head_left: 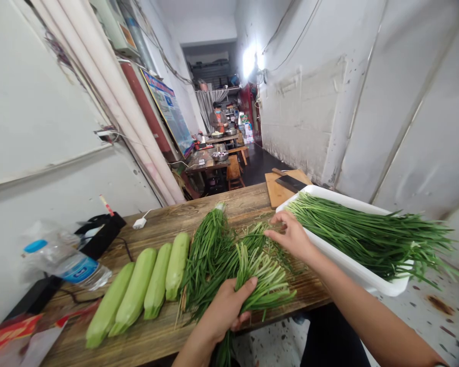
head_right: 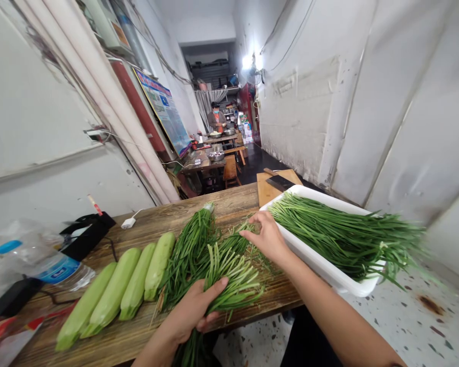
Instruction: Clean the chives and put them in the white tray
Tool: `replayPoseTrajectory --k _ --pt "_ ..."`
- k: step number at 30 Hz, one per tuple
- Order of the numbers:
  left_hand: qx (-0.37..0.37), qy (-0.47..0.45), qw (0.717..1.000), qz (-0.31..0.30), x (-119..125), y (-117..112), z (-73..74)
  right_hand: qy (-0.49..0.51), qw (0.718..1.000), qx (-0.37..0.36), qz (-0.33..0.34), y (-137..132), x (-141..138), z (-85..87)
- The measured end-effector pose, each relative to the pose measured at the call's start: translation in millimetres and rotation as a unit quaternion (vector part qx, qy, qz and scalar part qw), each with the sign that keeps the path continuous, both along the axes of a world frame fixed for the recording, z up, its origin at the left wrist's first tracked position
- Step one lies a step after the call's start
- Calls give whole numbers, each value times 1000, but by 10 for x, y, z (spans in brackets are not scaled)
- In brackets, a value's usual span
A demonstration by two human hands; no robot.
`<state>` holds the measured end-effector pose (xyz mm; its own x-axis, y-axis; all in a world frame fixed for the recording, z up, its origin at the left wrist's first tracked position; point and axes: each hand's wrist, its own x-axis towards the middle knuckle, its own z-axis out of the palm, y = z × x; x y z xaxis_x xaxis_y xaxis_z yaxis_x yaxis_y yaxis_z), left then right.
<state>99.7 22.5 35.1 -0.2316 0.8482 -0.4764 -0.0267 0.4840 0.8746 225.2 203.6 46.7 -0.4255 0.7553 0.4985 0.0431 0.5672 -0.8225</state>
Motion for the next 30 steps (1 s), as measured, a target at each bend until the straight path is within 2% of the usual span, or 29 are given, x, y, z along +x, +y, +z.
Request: replayPoseTrajectory --k 2,5,8,11,17,23,26,28,30 --pt "2 17 1000 18 3 12 -5 -40 997 6 68 -95 35 11" --pt "7 34 999 38 13 39 -13 -94 982 -23 165 -327 71 48" --pt "12 44 998 32 28 55 -19 -109 977 -53 177 -495 42 48" --pt "19 40 999 28 35 48 -21 -89 977 -72 181 -540 -4 26" --pt "5 -5 1000 -9 24 22 7 -73 969 -36 235 -536 33 63" --pt "5 -20 999 -33 36 15 41 -47 977 -27 207 -545 58 78" --pt "-4 -19 999 -27 41 12 50 33 987 -79 135 -453 70 85" --pt "-6 -10 1000 -17 47 15 56 104 983 -133 68 -365 95 107" --pt "-6 10 1000 -4 56 22 56 123 978 -163 43 -291 128 138"
